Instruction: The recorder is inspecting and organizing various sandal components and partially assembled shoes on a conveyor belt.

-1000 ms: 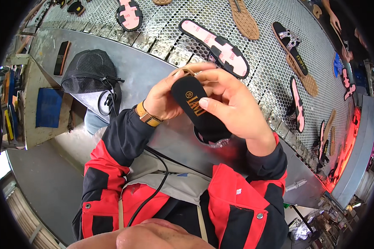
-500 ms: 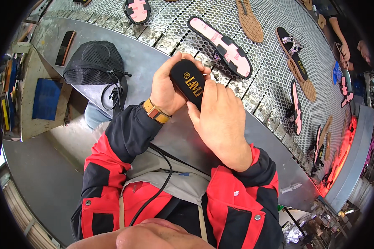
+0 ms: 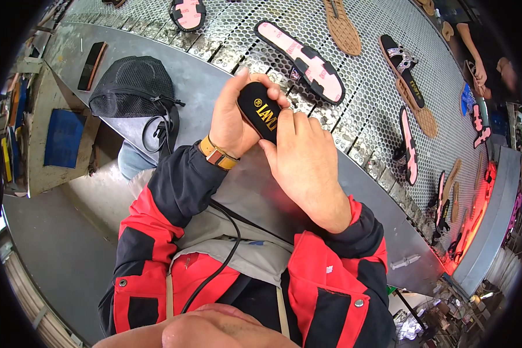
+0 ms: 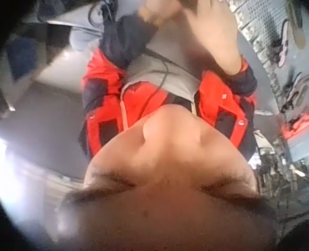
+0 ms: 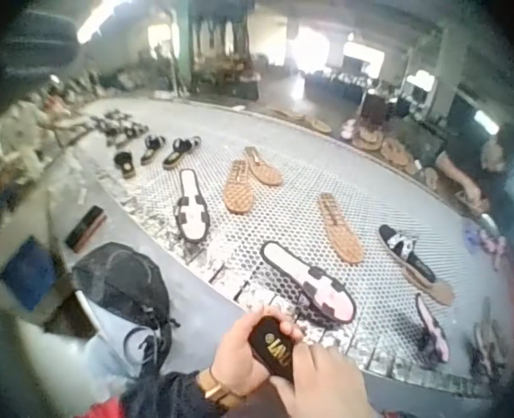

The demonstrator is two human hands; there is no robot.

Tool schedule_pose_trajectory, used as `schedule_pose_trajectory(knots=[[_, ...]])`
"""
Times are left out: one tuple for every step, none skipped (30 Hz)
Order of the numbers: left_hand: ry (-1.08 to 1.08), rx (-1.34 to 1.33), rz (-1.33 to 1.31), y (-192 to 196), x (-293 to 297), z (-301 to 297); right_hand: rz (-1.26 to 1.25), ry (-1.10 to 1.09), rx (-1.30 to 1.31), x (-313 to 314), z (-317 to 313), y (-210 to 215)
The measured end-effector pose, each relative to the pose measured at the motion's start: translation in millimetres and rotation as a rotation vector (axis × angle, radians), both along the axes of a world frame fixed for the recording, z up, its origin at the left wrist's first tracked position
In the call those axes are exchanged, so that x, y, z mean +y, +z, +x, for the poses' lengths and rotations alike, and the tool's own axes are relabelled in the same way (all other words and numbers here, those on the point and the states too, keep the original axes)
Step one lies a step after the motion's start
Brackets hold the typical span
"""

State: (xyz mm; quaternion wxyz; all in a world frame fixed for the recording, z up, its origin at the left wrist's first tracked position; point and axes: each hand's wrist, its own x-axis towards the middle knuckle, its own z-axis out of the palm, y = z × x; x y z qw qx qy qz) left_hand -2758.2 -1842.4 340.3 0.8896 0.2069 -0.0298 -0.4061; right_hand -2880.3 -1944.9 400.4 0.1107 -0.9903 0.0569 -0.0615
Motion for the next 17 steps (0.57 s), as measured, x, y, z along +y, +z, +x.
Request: schedule_pose_trajectory(knots=[[0.019,-0.055,0.03,-0.9,-0.8,-0.4,0.002,0.001,0.003,-0.1,0.5,-0.4],[0.04,-0.11,0.06,-1.2,-1.5,-0.2,-0.003,-0.004,0.014,0.4,0.3,-0.6],[0.02,-0.106,0.047,-1.1,0.2,0.1,-0.008,-0.008,0.025,1.3,0.0,-0.7],[0.006,-0.129,0.057,3.4,0.7,-0.6,-0.015,-0.013,0.034,1.0,0.4,0.9],[-0.007,-0.153,0.068,8.7,1.8,-2.0,0.016,-0.021,0.037,-0.3,0.8,4.7],[-0.018,-0.178,0.079,13.2,3.3,-1.9,0.047,-0.017,0.035,-2.1,0.0,9.5],[-0.047,-0.285,0.111,7.5,6.7,0.3,0.073,-0.013,0.029,-6.1,-1.7,17.1],[0.005,-0.363,0.173,19.1,12.1,2.2,0.111,-0.005,0.023,-9.2,-0.3,20.8],[0.059,-0.441,0.236,33.0,18.6,2.4,0.121,0.028,-0.032,-13.7,3.5,32.9],[0.11,-0.514,0.309,44.9,26.8,4.3,0.092,0.119,-0.185,-20.7,12.2,42.0],[0.122,-0.71,0.323,50.1,38.2,20.1,0.019,0.168,-0.277,-28.6,25.2,57.9],[0.147,-0.718,0.418,72.0,42.5,29.3,-0.052,0.211,-0.366,-40.1,42.2,69.6],[0.145,-0.812,0.488,81.4,47.8,43.9,-0.175,0.267,-0.434,-56.6,64.8,77.1],[0.147,-0.91,0.562,88.1,55.3,63.2,-0.274,0.314,-0.434,-72.7,94.8,79.9],[0.108,-1.127,0.72,94.6,60.7,83.3,-0.378,0.357,-0.436,-90.0,123.6,83.7],[0.074,-1.346,0.884,103.6,67.4,103.9,-0.458,0.394,-0.372,-106.4,156.0,86.6],[-0.082,-1.439,1.1,113.0,77.8,125.1,-0.45,0.399,-0.388,-104.4,163.0,86.7]])
